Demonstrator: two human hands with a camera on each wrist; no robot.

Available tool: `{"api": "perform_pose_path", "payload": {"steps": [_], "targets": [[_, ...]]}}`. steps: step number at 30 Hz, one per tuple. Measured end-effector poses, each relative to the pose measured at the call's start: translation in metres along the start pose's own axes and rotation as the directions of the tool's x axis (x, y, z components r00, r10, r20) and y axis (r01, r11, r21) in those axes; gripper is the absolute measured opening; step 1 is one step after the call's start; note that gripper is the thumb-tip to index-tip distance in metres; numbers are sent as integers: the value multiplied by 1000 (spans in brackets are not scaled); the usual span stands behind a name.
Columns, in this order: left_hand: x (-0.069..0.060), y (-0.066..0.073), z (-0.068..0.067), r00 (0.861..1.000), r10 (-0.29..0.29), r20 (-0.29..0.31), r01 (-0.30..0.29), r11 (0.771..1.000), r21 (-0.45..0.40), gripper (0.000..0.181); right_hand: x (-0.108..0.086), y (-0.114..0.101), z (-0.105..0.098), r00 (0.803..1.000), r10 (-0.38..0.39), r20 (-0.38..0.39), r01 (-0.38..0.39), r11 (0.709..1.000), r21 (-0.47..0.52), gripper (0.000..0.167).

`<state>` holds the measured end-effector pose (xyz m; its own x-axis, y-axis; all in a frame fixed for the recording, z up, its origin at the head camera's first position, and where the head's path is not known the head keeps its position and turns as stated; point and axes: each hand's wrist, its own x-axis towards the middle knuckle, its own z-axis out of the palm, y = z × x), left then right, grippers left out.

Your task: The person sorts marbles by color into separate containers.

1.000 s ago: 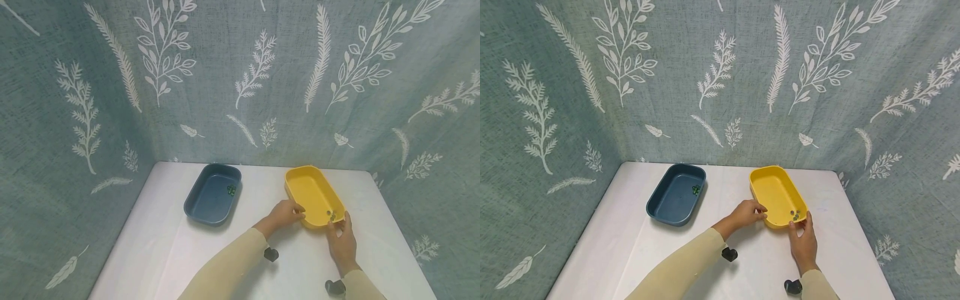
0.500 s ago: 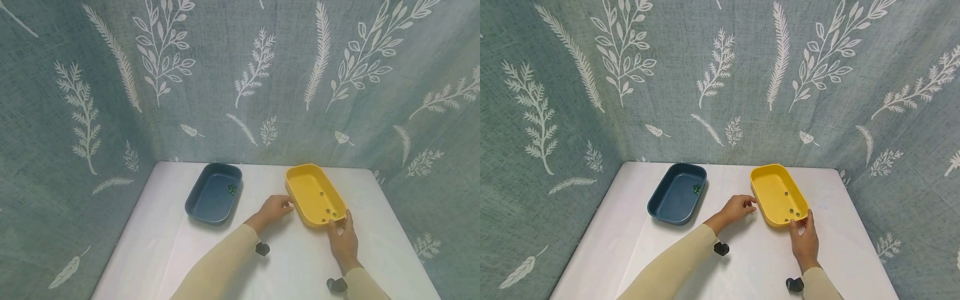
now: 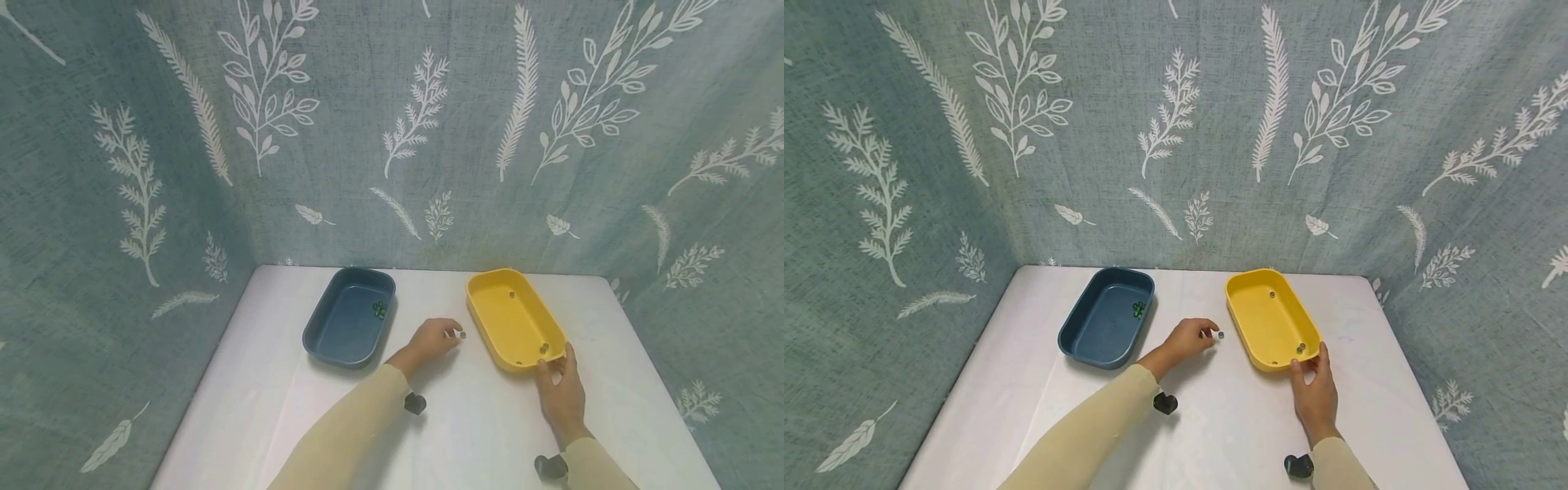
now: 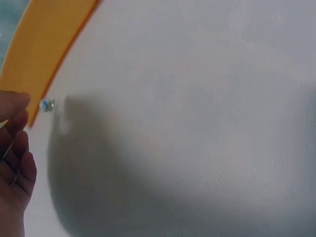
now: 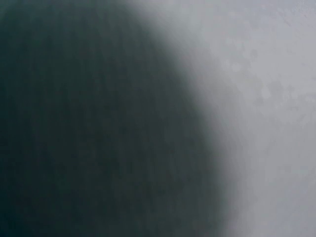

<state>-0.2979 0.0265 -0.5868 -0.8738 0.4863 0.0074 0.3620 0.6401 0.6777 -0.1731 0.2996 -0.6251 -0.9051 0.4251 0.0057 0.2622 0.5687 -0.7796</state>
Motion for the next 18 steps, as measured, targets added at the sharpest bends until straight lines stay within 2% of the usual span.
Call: {"api": "perform_pose_path", "payload": {"steps": [9,18], "targets": [[2,-8,6,999,-33,-8,33,999,-34,22,-2,-2,1,1000,25,10,-25,1000,3,79],[14,-7,17,997,-78,7,78,997,11,23,1,1,0,1000,-5,-11,5,1000,20,79]]}}
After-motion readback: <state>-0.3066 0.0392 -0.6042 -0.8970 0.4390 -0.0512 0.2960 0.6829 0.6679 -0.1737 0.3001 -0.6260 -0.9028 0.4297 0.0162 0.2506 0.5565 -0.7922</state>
